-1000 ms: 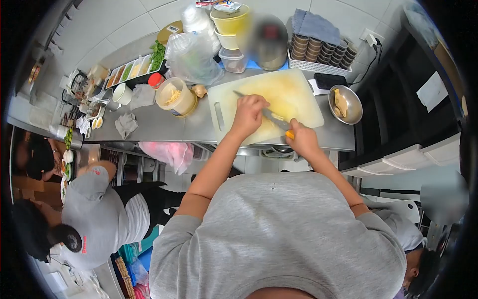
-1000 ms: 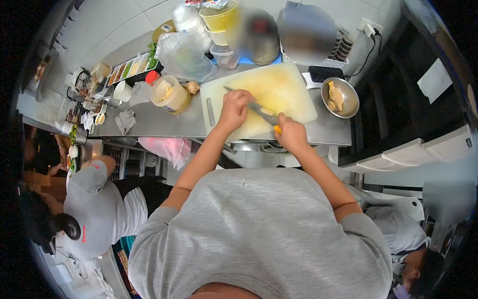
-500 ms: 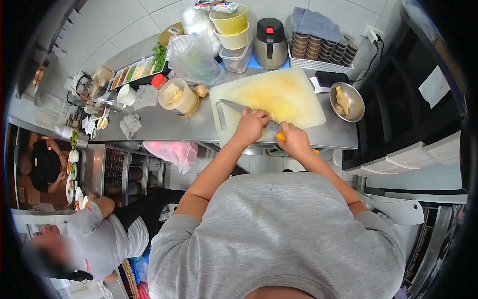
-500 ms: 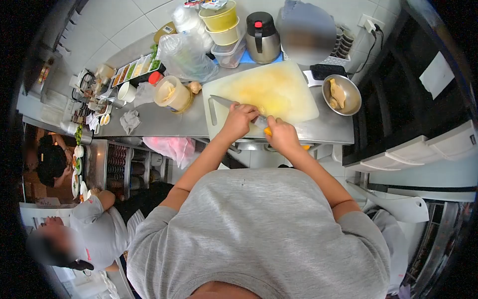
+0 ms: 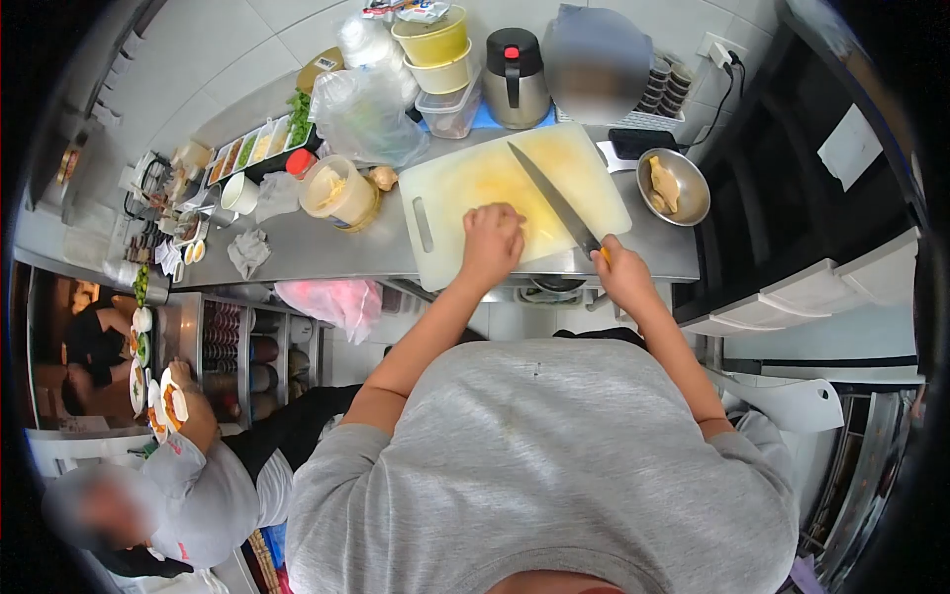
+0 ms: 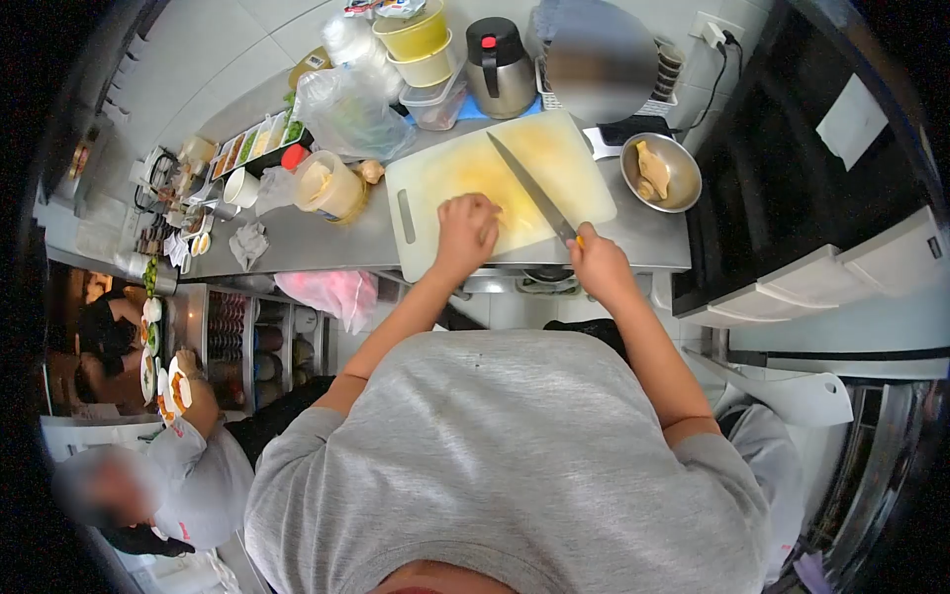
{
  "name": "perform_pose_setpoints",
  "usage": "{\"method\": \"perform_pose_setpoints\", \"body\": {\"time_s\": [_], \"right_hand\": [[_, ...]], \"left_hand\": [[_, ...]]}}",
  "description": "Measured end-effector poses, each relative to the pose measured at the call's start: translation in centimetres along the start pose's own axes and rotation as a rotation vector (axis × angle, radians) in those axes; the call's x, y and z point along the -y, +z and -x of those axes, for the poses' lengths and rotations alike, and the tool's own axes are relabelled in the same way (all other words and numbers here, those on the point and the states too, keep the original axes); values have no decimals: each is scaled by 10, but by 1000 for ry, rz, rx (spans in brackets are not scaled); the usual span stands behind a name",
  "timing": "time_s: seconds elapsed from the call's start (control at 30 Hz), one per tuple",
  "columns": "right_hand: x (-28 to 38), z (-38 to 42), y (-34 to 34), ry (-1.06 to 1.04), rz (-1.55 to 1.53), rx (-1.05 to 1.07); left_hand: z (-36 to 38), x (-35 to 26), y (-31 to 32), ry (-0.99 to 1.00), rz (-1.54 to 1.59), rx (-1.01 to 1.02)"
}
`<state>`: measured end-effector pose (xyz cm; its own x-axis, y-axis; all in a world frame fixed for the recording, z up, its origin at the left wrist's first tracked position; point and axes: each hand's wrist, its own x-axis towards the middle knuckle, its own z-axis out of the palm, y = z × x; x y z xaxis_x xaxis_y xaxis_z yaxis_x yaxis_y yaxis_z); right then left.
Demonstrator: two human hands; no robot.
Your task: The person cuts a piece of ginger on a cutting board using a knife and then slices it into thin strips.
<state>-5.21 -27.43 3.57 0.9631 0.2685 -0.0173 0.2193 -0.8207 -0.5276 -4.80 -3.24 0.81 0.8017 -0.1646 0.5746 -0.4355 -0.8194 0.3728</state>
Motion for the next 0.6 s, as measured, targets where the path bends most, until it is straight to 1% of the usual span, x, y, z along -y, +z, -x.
{"method": "perform_pose_setpoints", "body": {"time_s": [0.03,0.1,0.17,0.37,0.6], "right_hand": [[6,2,1,-10,41,3],[13,3,5,-30,97,11],[12,-1,16,-53,126,24],[15,-11,31,-94,163,42],[27,-12,22,-45,197,65]], "left_hand": [[5,-5,8,22,15,31],[11,-14,26,-11,-54,18],[14,-17,45,-73,-125,-33],[9,-22,50,-76,-138,5],[1,-22,49,-48,-137,-1]]}}
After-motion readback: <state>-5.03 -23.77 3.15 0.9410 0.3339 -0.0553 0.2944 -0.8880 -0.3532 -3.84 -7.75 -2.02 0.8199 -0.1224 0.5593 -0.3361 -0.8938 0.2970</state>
